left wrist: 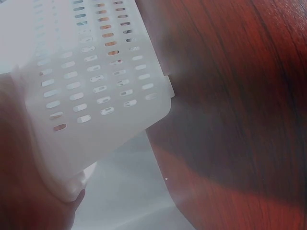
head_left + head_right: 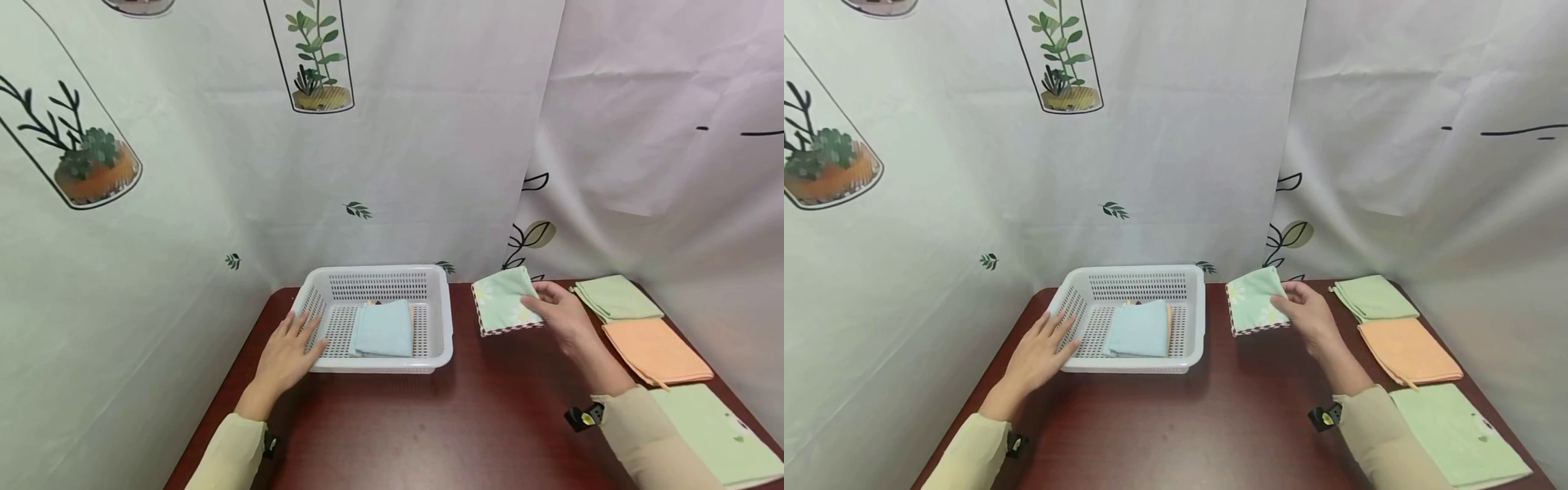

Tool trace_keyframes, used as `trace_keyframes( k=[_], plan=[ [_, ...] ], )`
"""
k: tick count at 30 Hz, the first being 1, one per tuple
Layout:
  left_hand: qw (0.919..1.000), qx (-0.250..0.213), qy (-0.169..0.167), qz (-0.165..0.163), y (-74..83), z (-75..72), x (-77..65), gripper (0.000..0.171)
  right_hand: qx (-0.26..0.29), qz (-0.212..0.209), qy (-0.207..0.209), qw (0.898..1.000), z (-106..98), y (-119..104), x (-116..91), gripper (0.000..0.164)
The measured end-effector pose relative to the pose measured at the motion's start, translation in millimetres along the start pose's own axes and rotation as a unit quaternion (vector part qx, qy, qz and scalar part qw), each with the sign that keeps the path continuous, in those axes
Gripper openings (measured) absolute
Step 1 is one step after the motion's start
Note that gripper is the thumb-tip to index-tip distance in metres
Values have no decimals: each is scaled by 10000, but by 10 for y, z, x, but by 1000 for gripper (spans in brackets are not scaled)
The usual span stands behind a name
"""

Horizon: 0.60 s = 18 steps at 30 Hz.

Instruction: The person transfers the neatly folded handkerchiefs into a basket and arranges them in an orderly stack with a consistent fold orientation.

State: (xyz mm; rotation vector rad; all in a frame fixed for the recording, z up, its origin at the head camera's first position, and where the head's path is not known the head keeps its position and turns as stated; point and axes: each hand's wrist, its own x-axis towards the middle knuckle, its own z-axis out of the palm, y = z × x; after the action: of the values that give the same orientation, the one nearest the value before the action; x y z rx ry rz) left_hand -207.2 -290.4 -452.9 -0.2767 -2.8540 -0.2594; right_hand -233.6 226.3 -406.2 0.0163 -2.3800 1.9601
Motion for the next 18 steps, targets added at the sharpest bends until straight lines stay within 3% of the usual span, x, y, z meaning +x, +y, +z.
trace_keyframes(
  k=[18],
  plan=[
    [10000,17,12,43,-16,26,8,63,140,-29,-114,9998,157,-67,-14,33]
  ],
)
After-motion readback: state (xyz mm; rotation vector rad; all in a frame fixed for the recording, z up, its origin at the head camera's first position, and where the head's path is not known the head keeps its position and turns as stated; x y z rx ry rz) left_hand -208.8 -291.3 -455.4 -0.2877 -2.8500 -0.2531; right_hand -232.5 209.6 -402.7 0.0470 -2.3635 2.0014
